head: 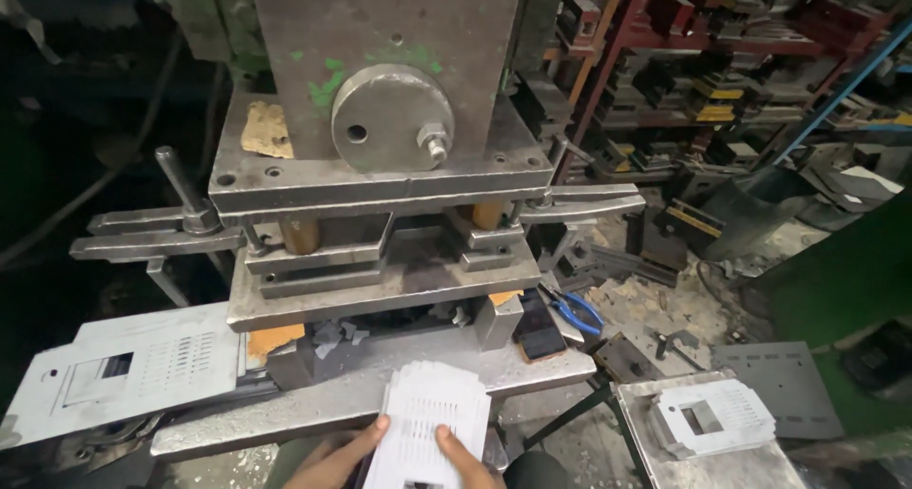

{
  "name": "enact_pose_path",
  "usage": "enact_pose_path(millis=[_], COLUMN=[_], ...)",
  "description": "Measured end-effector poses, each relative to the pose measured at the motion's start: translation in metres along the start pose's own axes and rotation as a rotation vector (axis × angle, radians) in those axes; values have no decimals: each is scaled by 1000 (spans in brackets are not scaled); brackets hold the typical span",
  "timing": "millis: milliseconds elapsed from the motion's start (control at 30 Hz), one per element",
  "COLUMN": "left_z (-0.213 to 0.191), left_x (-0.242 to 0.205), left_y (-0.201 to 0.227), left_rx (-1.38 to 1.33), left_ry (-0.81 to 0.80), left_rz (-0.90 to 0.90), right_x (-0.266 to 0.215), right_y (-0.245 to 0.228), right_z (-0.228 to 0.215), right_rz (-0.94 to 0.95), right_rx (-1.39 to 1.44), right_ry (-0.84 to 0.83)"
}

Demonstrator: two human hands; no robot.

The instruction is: The person operates a manual press machine to punch holes in rectangular metal sheets. They repeatedly place a sheet into the press, activate the mechanism, and remove the processed piece, stacking the finished items on the table.

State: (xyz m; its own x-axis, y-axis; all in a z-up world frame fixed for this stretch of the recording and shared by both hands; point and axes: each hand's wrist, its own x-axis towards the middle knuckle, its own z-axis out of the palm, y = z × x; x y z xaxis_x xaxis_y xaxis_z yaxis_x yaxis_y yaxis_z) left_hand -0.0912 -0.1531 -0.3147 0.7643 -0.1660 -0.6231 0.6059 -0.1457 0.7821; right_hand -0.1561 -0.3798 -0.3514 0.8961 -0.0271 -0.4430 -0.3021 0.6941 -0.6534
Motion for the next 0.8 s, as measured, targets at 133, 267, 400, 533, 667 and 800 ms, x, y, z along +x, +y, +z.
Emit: enact_pose_path(millis=[133, 267, 400, 533, 667, 800], left_z=[28, 47, 38, 23, 12, 16], left_x=[-25, -33, -57, -81, -53, -39], left_y=[17, 26, 85, 139, 143, 134], left_rx=[-290, -322, -88, -180, -221, -189], left_ry=[-247, -89, 133, -62, -173, -199], left_rz=[82, -99, 73, 811, 864, 940], right_x=[-11, -33, -69, -58, -37, -6], right_y=[8, -4, -54, -116, -144, -128], right_z=[-7, 23, 83, 117, 137, 115], right_rz=[16, -116, -247, -476, -637, -500], right_rx=[-76, -189, -279, -545, -522, -417], right_ry=[-34, 100, 144, 2, -321, -350])
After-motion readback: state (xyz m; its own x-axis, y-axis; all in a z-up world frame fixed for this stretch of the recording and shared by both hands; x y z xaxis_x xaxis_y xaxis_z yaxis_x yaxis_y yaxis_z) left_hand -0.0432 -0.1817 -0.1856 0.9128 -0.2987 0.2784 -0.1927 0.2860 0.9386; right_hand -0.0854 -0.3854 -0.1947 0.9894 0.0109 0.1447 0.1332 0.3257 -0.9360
